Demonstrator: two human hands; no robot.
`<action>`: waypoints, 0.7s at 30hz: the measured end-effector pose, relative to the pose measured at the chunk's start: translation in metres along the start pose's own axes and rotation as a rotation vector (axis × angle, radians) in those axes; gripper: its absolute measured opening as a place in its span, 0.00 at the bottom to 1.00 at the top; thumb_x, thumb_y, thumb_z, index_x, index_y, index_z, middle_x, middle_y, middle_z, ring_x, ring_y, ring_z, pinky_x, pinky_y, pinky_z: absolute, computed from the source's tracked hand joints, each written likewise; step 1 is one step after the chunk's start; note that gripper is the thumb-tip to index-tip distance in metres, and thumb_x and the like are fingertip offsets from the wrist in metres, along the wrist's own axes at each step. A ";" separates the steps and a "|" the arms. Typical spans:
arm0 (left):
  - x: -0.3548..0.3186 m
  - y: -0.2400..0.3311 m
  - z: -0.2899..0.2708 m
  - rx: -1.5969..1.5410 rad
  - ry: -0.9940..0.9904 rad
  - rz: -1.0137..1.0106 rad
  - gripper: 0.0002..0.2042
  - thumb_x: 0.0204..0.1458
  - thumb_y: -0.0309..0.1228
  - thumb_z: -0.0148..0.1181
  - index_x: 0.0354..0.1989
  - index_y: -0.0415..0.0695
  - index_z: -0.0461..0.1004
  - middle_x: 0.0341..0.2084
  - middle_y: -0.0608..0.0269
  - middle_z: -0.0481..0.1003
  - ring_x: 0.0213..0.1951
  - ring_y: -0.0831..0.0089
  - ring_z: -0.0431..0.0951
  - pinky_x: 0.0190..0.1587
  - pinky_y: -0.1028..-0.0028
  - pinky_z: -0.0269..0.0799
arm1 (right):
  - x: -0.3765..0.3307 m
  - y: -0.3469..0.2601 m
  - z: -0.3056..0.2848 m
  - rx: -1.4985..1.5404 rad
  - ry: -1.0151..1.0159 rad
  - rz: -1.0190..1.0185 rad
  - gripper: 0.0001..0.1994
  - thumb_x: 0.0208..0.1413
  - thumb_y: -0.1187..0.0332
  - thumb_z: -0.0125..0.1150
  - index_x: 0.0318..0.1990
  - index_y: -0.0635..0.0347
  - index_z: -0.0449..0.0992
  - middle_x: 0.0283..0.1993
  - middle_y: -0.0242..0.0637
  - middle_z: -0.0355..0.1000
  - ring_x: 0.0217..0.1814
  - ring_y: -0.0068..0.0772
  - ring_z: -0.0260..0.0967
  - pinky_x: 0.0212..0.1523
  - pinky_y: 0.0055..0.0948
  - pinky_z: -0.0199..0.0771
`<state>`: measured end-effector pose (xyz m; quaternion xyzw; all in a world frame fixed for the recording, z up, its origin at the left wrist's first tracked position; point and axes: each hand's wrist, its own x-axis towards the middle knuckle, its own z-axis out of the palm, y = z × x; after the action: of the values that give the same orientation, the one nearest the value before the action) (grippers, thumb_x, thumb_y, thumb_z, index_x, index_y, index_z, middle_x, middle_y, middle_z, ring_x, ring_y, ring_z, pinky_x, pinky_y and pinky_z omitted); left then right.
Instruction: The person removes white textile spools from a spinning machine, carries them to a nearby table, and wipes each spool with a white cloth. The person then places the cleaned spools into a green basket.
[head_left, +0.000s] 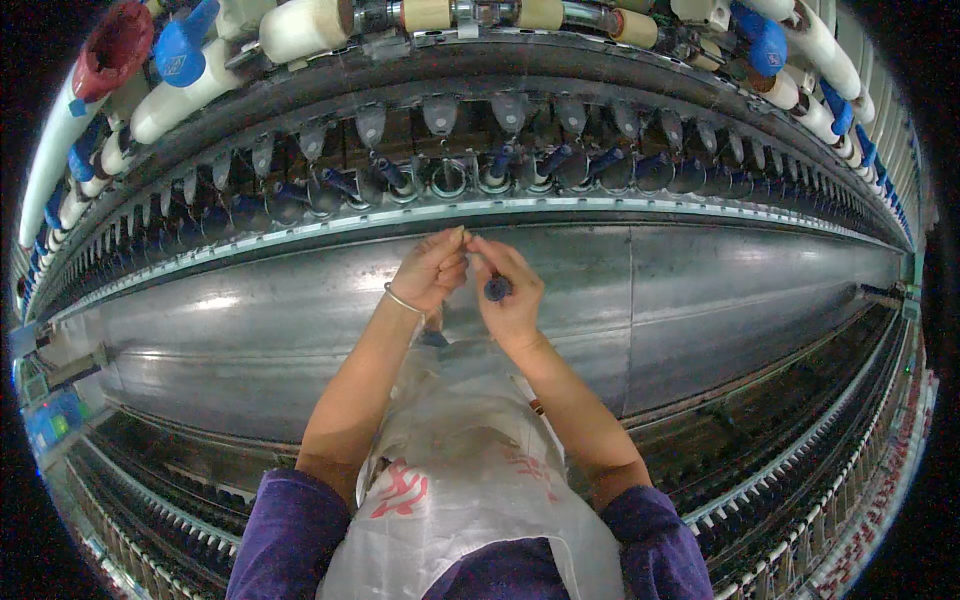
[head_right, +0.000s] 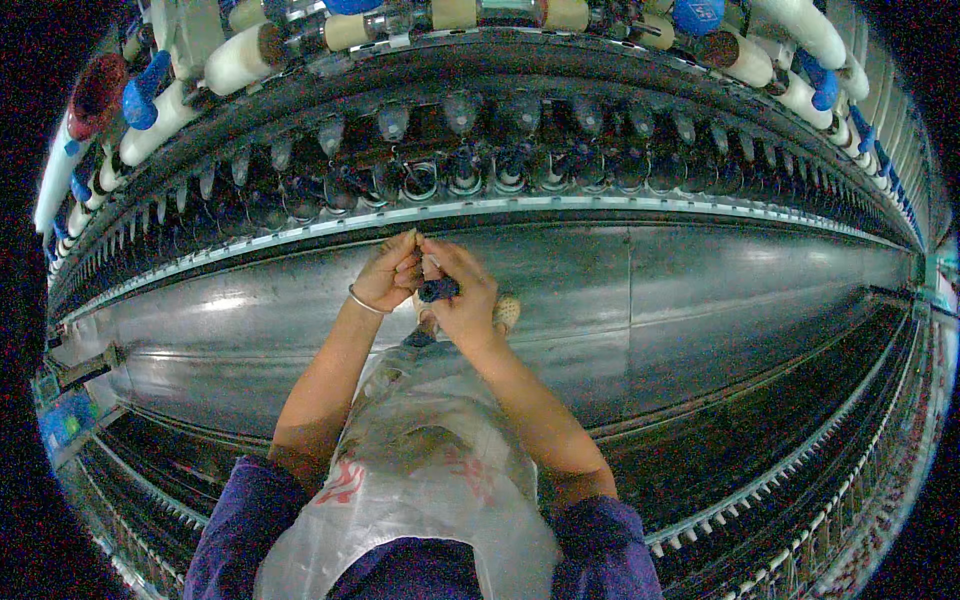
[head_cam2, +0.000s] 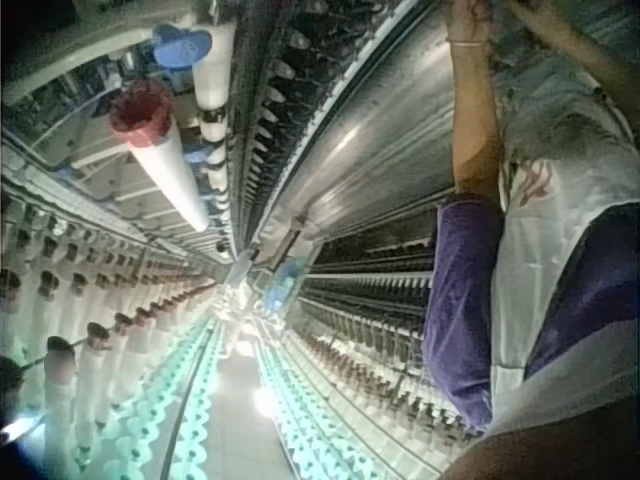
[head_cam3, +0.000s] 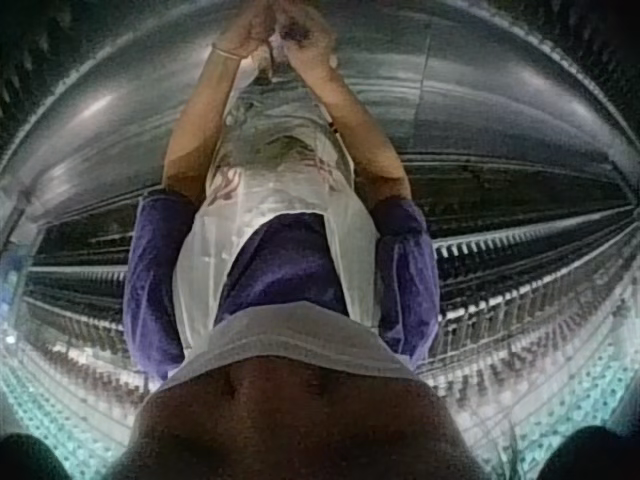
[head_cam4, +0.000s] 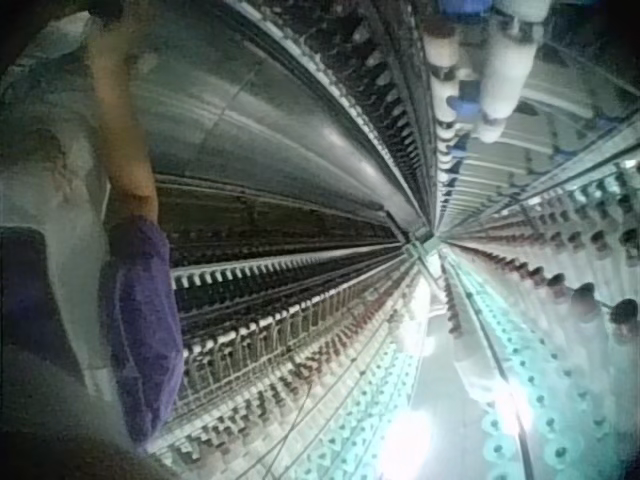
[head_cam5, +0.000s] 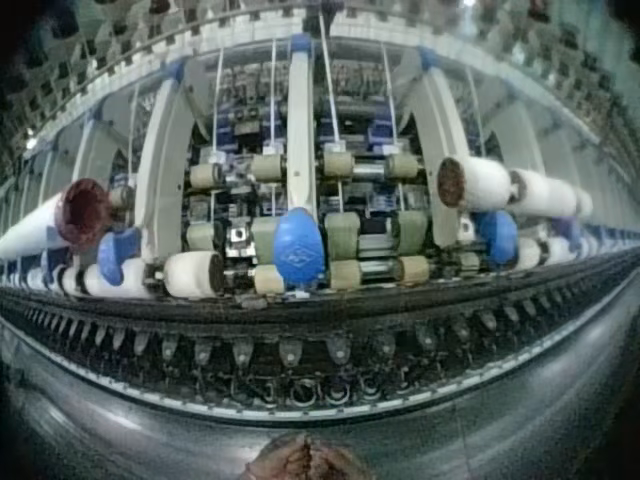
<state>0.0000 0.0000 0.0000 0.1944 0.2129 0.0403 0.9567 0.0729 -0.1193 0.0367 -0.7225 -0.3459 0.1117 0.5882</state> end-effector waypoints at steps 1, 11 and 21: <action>0.001 0.000 0.000 0.026 0.002 0.015 0.08 0.52 0.35 0.56 0.32 0.43 0.72 0.10 0.78 0.57 0.12 0.87 0.53 0.14 0.84 0.47 | 0.001 0.000 -0.001 -0.022 0.004 -0.055 0.14 0.47 0.77 0.56 0.43 0.58 0.74 0.42 0.39 0.72 0.37 0.35 0.72 0.35 0.28 0.72; -0.005 -0.016 -0.003 0.257 0.543 0.279 0.10 0.52 0.35 0.55 0.23 0.44 0.71 0.11 0.73 0.62 0.12 0.85 0.57 0.13 0.84 0.48 | -0.005 0.030 0.024 -0.266 -0.090 0.050 0.11 0.45 0.75 0.57 0.40 0.61 0.74 0.35 0.45 0.71 0.34 0.43 0.71 0.33 0.31 0.71; 0.051 -0.001 -0.056 1.432 0.533 0.468 0.12 0.51 0.32 0.47 0.42 0.42 0.70 0.22 0.52 0.72 0.24 0.62 0.71 0.29 0.66 0.67 | 0.032 0.109 0.092 -0.408 0.257 0.192 0.09 0.41 0.71 0.58 0.32 0.63 0.71 0.30 0.46 0.69 0.31 0.53 0.67 0.31 0.40 0.66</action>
<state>0.0227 0.0274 -0.0669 0.7851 0.3622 0.1386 0.4830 0.0841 -0.0357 -0.0824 -0.8640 -0.2136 0.0020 0.4560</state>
